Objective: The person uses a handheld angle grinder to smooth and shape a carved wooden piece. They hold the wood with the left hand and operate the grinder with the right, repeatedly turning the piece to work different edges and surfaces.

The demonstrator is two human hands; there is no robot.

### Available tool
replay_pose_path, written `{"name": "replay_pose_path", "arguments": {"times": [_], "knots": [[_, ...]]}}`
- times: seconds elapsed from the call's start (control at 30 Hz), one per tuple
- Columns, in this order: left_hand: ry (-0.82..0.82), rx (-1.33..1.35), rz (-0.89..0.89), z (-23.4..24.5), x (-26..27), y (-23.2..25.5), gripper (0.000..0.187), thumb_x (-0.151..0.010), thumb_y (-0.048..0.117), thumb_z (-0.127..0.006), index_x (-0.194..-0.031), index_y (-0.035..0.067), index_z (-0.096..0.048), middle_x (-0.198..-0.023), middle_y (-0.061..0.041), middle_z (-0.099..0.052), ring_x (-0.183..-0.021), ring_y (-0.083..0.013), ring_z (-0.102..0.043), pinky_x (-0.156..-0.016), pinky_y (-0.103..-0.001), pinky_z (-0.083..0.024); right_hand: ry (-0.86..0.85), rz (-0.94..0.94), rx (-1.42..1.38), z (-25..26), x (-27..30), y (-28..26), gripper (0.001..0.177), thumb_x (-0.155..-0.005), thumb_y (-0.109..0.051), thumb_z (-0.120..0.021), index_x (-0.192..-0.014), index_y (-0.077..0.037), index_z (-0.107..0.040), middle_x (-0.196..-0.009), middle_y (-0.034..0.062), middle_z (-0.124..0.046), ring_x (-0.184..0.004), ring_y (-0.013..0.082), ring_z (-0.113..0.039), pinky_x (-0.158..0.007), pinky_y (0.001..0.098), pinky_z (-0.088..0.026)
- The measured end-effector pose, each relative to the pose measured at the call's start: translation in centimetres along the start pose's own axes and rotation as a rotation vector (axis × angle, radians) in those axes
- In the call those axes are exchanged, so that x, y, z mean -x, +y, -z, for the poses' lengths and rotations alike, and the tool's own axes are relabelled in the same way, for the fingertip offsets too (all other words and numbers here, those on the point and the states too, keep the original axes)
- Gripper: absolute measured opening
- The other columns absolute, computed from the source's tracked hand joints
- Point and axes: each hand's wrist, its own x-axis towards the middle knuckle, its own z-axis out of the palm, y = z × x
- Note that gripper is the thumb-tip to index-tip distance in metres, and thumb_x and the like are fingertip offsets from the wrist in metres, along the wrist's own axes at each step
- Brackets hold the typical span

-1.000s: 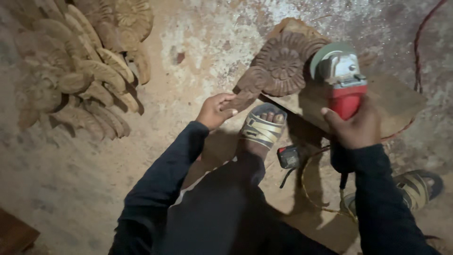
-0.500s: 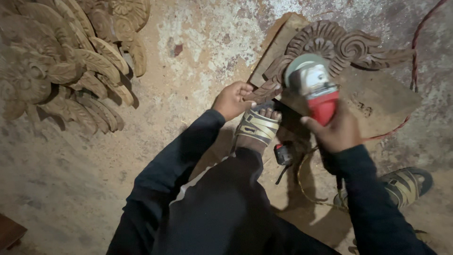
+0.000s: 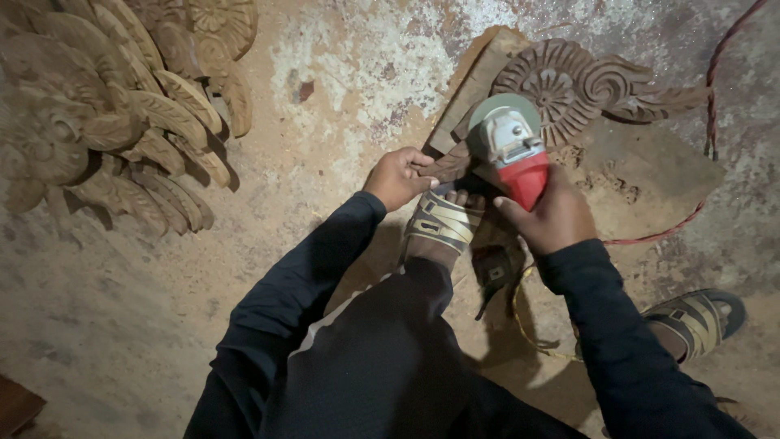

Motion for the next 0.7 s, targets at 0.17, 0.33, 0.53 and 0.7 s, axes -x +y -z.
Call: {"name": "replay_pose_path", "arguments": {"times": [0.17, 0.33, 0.53, 0.7], "knots": [[-0.009, 0.041, -0.014, 0.0, -0.1, -0.5, 0.041, -0.085, 0.001, -0.079, -0.121, -0.007, -0.062, -0.098, -0.011, -0.076, -0.083, -0.0100, -0.073, -0.071, -0.024, -0.058, 0.016, -0.098, -0.031, 0.4, 0.4, 1.3, 0.066, -0.079, -0.036, -0.087, -0.123, 0.005, -0.058, -0.098, 0.0289, -0.071, -0.091, 0.0438, -0.071, -0.078, 0.0474, -0.055], [0.022, -0.044, 0.005, -0.1, 0.0, -0.4, 0.039, -0.085, 0.002, -0.081, -0.119, -0.006, -0.065, -0.095, -0.013, -0.076, -0.079, -0.0103, -0.069, -0.068, -0.025, -0.055, 0.026, -0.115, 0.059, 1.0, 1.2, 2.7, 0.070, -0.080, -0.039, -0.088, -0.124, 0.006, -0.057, -0.095, 0.0302, -0.070, -0.088, 0.0457, -0.070, -0.076, 0.0483, -0.055], [0.129, -0.187, -0.155, 0.5, 1.2, 2.1, 0.019, -0.089, 0.011, -0.078, -0.105, 0.001, -0.073, -0.098, -0.008, -0.076, -0.087, -0.0148, -0.073, -0.078, -0.030, -0.060, 0.156, -0.057, 0.009, 2.5, 2.7, 5.0, 0.065, -0.082, -0.035, -0.087, -0.125, 0.006, -0.059, -0.101, 0.0274, -0.071, -0.092, 0.0395, -0.072, -0.079, 0.0461, -0.056], [0.309, -0.526, -0.292, -1.1, 2.4, 6.6, 0.024, -0.089, 0.021, -0.078, -0.101, 0.001, -0.070, -0.103, -0.012, -0.067, -0.086, -0.0224, -0.070, -0.077, -0.035, -0.057, 0.218, -0.091, -0.190, 4.8, 2.4, 6.7, 0.050, -0.092, -0.030, -0.084, -0.121, 0.005, -0.063, -0.105, 0.0173, -0.072, -0.092, 0.0264, -0.071, -0.083, 0.0395, -0.057]]}}
